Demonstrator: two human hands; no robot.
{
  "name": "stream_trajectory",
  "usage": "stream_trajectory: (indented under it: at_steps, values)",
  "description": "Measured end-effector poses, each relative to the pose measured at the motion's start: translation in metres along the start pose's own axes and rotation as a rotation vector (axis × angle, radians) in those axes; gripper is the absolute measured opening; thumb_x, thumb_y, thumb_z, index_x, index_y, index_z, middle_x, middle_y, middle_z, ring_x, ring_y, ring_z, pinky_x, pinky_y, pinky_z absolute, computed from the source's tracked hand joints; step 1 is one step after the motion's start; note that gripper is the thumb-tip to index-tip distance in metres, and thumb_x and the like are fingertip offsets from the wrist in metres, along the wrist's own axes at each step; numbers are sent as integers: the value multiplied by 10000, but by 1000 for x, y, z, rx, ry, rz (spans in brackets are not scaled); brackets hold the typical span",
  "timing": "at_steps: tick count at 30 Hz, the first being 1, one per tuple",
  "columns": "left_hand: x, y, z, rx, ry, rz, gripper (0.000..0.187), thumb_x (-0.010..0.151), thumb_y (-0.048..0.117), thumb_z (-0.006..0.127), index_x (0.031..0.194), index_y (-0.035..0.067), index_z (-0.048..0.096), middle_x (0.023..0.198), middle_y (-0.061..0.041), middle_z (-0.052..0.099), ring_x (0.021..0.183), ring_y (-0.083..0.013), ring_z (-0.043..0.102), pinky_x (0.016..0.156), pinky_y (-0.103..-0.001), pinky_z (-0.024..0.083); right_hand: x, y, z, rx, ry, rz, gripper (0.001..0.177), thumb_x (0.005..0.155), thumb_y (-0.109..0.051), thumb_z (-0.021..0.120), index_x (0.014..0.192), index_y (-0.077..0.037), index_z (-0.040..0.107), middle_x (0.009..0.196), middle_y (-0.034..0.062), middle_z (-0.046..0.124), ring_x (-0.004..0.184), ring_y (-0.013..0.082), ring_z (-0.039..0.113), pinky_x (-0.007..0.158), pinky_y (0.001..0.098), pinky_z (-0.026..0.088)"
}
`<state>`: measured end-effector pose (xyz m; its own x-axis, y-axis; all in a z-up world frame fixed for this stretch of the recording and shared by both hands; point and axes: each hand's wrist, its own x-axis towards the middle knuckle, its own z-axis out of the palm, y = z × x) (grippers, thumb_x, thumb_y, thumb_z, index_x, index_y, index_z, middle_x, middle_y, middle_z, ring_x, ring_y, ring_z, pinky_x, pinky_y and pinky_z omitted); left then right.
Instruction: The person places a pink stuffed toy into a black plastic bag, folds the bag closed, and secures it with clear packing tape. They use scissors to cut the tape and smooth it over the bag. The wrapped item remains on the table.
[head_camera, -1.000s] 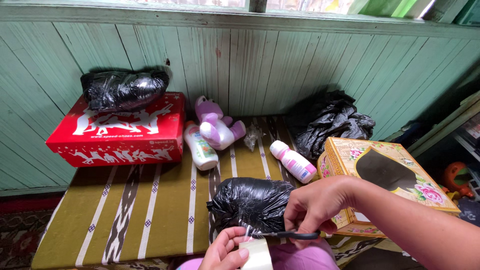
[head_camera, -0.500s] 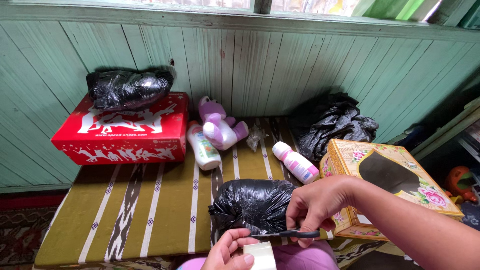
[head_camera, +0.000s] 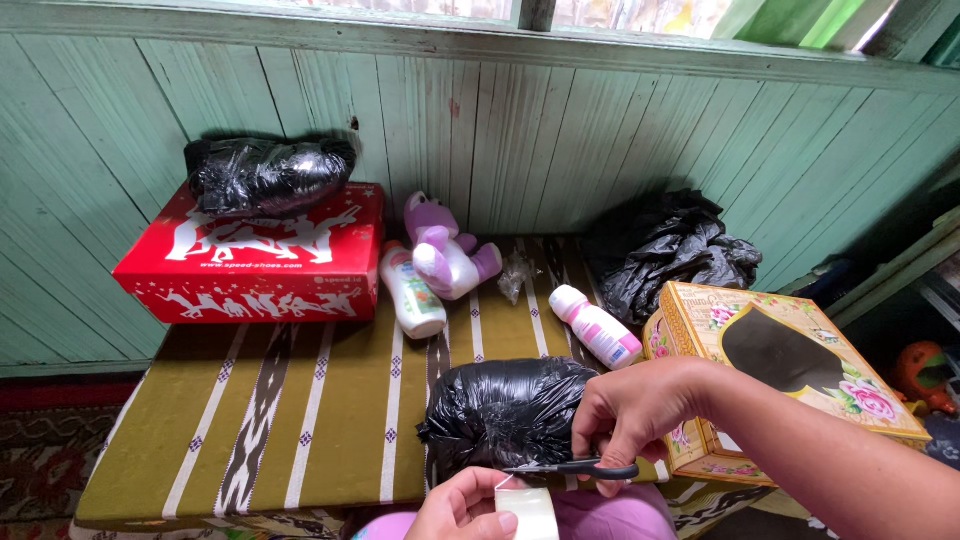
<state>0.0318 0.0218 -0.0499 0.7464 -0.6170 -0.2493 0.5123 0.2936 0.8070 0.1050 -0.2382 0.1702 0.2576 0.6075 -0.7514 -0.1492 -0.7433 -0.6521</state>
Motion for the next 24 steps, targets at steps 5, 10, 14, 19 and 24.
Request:
stream_trajectory:
  at_steps: [5,10,14,19,24]
  values:
    - [6,-10,0,-47,-84,3,474,785,56,788,1228,-29,643,1186,-151,744,1155,-246,719,1066,-403,536,2,-4,3,-30,50,37,388,814,-290,845,1089,-23,782,812,-14,760,523,41,577,433,215,429]
    - [17,-38,-7,124,-129,48,474,826,126,824,1250,6,650,1231,-121,733,1194,-213,706,1108,-381,523,2,-13,2,-75,61,92,427,785,-313,853,1104,-37,791,783,-25,744,532,61,571,451,227,442]
    - [7,-45,-19,130,-36,130,368,861,146,825,1152,-39,696,1145,-210,772,1141,-302,752,1061,-439,531,-3,-21,1,-172,38,167,494,788,-349,844,1190,-78,750,886,9,706,707,83,628,530,243,534]
    - [-45,22,-53,245,-38,341,433,798,148,857,1169,11,681,1217,-188,734,1192,-305,728,1052,-499,576,-10,-25,7,-404,117,260,588,751,-406,780,1295,-197,702,985,42,714,846,174,689,638,293,592]
    - [-98,98,-54,588,442,468,570,647,160,847,1193,115,688,1222,-138,719,1141,-307,741,1015,-462,555,-11,-20,24,-670,167,100,605,735,-402,756,1278,-140,707,999,92,731,917,239,685,807,373,537]
